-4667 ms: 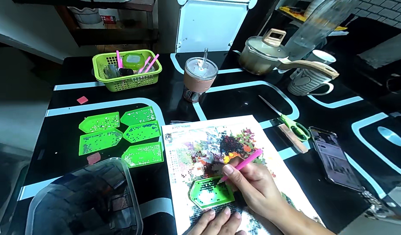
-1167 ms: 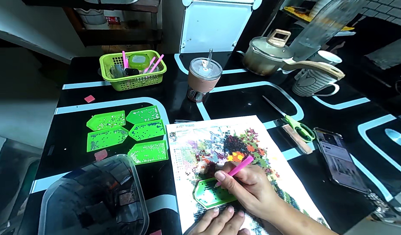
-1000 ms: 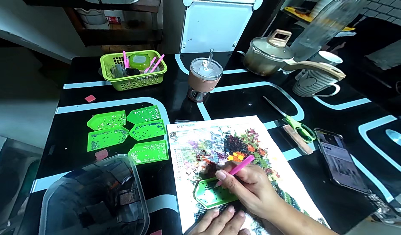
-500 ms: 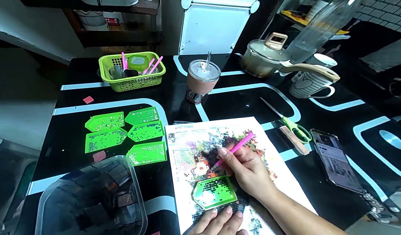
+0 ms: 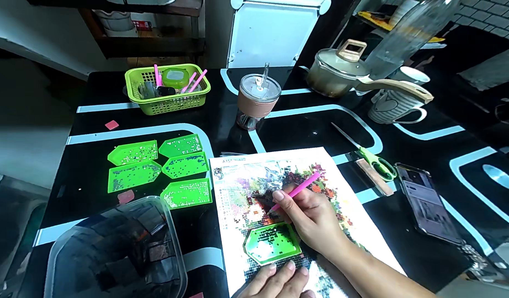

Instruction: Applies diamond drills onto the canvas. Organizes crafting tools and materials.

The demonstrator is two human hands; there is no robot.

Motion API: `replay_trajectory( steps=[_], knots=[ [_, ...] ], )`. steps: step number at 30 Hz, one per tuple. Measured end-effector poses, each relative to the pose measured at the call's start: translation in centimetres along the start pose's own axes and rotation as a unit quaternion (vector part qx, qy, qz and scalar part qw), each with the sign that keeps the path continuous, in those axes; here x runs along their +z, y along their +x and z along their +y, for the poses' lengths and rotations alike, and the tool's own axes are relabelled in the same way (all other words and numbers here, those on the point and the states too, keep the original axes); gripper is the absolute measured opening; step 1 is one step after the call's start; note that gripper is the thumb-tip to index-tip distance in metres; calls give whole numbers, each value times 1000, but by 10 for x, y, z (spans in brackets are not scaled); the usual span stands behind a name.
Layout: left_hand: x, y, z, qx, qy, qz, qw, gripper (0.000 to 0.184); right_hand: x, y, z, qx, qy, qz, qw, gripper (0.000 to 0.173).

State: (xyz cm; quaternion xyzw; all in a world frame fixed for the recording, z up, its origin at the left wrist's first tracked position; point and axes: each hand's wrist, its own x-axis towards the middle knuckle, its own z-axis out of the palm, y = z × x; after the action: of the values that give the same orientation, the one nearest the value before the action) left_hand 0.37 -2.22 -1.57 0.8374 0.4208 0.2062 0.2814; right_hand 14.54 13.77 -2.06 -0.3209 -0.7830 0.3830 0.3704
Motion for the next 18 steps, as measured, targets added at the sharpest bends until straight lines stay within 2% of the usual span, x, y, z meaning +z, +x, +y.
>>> replay_trajectory(
  steps=[4, 6, 9, 11, 18],
  knots=[
    [-2, 1, 0, 0, -6, -5, 1000, 48, -3, -4, 0, -99, -82, -26, 991, 30],
    [-1, 1, 0, 1, -6, -1, 1000, 48, -7, -4, -1, -80, -58, -34, 995, 29],
    [0, 0, -1, 2, -4, 0, 1000, 49, -9, -7, -6, -33, 40, -28, 998, 25],
    [0, 0, 0, 1, -4, 3, 1000, 48, -7, -12, -9, -33, 74, -37, 996, 26],
    [2, 0, -1, 1, 5, 13, 1000, 47, -3, -15, -5, -59, 49, -45, 996, 27]
  ],
)
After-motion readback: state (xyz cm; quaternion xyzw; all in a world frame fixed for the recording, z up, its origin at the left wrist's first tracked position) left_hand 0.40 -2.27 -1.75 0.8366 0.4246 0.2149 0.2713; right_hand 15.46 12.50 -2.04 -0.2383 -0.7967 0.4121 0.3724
